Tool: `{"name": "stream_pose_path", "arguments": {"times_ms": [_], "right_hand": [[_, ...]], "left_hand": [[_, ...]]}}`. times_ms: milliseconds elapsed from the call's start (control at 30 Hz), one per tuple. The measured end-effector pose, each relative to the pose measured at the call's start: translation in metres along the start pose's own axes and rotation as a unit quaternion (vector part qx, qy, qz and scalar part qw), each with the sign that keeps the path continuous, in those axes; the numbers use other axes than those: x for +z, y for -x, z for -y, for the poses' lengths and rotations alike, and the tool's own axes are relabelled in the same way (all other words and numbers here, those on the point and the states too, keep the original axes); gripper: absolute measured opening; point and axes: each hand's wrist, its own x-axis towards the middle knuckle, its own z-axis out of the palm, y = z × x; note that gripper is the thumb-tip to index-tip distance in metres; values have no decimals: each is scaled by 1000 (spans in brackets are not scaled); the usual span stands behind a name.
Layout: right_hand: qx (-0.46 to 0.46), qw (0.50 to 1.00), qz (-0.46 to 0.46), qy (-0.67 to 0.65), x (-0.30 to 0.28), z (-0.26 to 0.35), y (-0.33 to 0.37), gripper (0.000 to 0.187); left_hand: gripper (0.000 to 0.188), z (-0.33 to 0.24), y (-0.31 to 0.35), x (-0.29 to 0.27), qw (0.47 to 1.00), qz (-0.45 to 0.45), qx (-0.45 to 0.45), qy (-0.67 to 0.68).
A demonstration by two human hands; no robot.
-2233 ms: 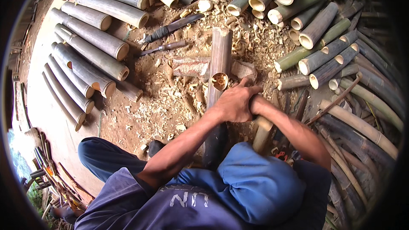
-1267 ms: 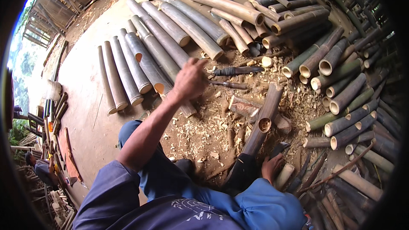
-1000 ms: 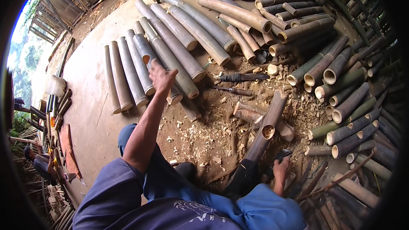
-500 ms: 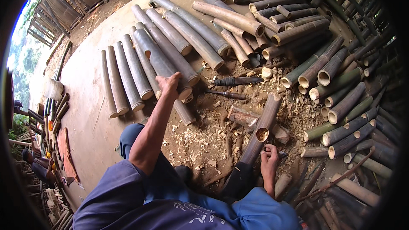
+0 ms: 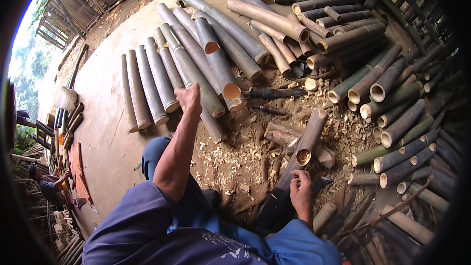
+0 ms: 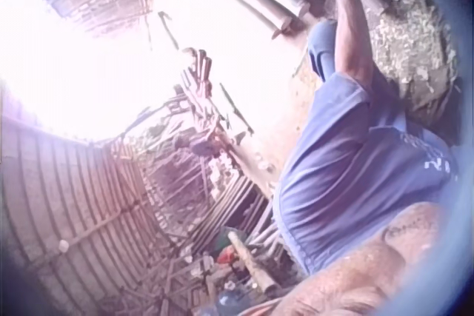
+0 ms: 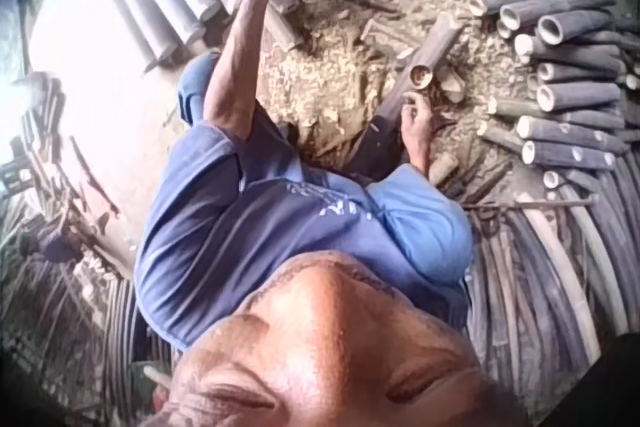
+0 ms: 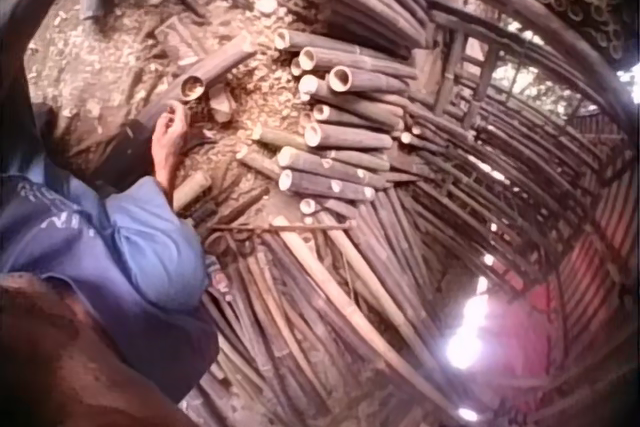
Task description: The person uses a tool to drill holes into segments of bamboo and then fits them together.
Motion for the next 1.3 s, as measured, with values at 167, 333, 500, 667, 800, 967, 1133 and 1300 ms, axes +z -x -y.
{"name": "stream_pose_path", "arguments": {"times_ms": [167,333,500,667,800,967,1133,1300], "right_hand": [[-34,999,41,7,17,6,-3,23],[-101,993,49,37,27,4,-5,22],[-143,984,94,50,45,29,-7,20],[-159,975,137,78,54,51,-1,24],[-146,975,155,67,37,41,5,21],[3,954,173,-243,19,11,-11,38],[93,837,222,-491,0,87,-30,79],[78,885,60,-455,-25,81,-14,55]], "left_hand": [[97,75,-21,-13,989,121,-51,-65],[116,86,26,-4,984,173,-32,-40],[90,138,-11,20,975,181,-104,80],[54,144,-18,23,968,163,-166,98],[37,90,28,-7,881,339,-202,260],[73,27,74,-43,730,418,-283,461],[77,67,162,-44,542,665,-213,468],[63,77,230,-37,598,739,-119,285]]}}
